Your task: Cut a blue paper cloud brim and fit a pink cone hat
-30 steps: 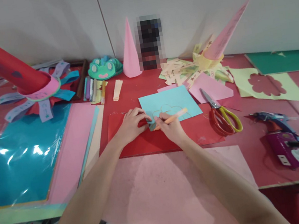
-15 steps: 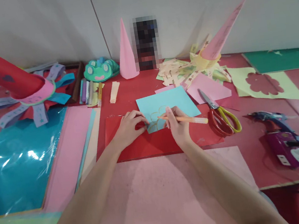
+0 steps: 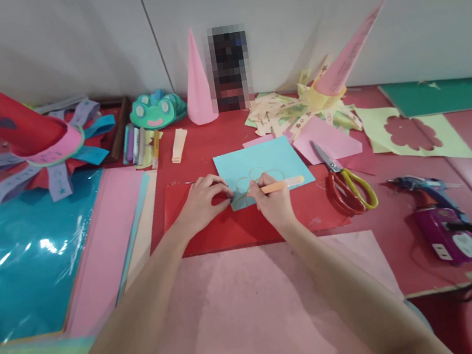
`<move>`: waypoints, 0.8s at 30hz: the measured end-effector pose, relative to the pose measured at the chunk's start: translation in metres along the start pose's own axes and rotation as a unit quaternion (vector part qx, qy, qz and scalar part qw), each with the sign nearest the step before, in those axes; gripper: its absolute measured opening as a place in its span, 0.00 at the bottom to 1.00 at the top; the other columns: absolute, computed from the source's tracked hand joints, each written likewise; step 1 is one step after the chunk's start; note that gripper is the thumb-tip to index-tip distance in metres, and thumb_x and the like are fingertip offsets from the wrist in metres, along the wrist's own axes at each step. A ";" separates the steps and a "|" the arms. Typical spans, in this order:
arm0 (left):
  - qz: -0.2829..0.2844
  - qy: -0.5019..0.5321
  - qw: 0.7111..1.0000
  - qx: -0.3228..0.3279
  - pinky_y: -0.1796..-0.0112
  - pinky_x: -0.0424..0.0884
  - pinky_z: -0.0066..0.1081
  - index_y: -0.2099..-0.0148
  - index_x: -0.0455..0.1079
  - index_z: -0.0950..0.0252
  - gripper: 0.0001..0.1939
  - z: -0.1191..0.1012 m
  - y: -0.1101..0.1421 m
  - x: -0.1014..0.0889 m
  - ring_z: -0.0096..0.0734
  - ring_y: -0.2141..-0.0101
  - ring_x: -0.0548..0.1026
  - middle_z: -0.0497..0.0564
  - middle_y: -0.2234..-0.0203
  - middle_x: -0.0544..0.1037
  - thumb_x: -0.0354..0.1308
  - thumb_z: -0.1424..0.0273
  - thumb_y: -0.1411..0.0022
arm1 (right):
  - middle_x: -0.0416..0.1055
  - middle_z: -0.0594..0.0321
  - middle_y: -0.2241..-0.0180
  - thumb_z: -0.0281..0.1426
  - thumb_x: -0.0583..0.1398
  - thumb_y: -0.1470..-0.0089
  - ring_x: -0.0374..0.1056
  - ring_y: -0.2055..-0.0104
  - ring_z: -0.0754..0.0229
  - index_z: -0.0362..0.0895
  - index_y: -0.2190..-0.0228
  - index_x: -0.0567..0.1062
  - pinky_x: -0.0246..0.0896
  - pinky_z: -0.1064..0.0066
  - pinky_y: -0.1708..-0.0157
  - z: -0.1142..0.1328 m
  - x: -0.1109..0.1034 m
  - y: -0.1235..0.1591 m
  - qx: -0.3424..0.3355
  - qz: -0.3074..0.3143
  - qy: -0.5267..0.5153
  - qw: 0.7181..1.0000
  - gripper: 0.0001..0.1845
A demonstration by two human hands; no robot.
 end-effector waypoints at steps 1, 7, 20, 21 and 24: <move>-0.003 0.000 1.000 0.004 0.56 0.63 0.38 0.65 0.72 0.61 0.03 -0.001 0.000 0.000 0.33 0.60 0.68 0.49 0.60 0.71 0.57 0.71 0.40 | 0.51 0.73 0.87 0.36 0.54 0.44 0.50 0.83 0.67 0.48 0.82 0.52 0.48 0.72 0.79 0.000 0.001 0.000 -0.004 0.002 0.009 1.000 0.19; 0.000 -0.009 1.000 0.003 0.56 0.63 0.37 0.65 0.72 0.60 0.03 0.000 0.000 0.001 0.33 0.60 0.68 0.48 0.60 0.71 0.57 0.71 0.40 | 0.50 0.73 0.86 0.36 0.53 0.45 0.48 0.82 0.67 0.47 0.82 0.52 0.45 0.72 0.79 0.000 0.004 0.000 -0.004 0.016 0.042 0.999 0.18; 0.014 -0.004 1.000 -0.014 0.55 0.62 0.38 0.63 0.73 0.59 0.05 0.002 0.000 0.001 0.34 0.58 0.67 0.48 0.59 0.70 0.57 0.73 0.42 | 0.50 0.72 0.85 0.39 0.54 0.45 0.49 0.81 0.67 0.47 0.82 0.53 0.45 0.73 0.79 0.004 0.019 0.003 -0.019 0.101 0.001 0.995 0.20; 0.013 -0.005 1.000 -0.013 0.55 0.62 0.38 0.63 0.73 0.59 0.05 0.003 0.000 0.001 0.34 0.58 0.67 0.48 0.59 0.70 0.57 0.73 0.41 | 0.50 0.72 0.85 0.39 0.55 0.45 0.49 0.81 0.67 0.47 0.82 0.53 0.45 0.73 0.79 0.004 0.020 0.003 -0.019 0.110 -0.005 0.994 0.20; 0.014 -0.007 1.000 -0.009 0.55 0.61 0.38 0.63 0.73 0.59 0.05 0.003 0.000 0.002 0.33 0.58 0.67 0.48 0.59 0.70 0.57 0.72 0.41 | 0.51 0.72 0.85 0.39 0.55 0.45 0.50 0.81 0.67 0.47 0.82 0.54 0.45 0.73 0.79 0.004 0.021 0.004 -0.013 0.134 -0.010 0.991 0.20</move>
Point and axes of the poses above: each hand's wrist, its own y-axis away from the middle knuckle, its own x-axis out of the palm, z = x × y, the point moved 6 cm from there along -y, towards the middle knuckle
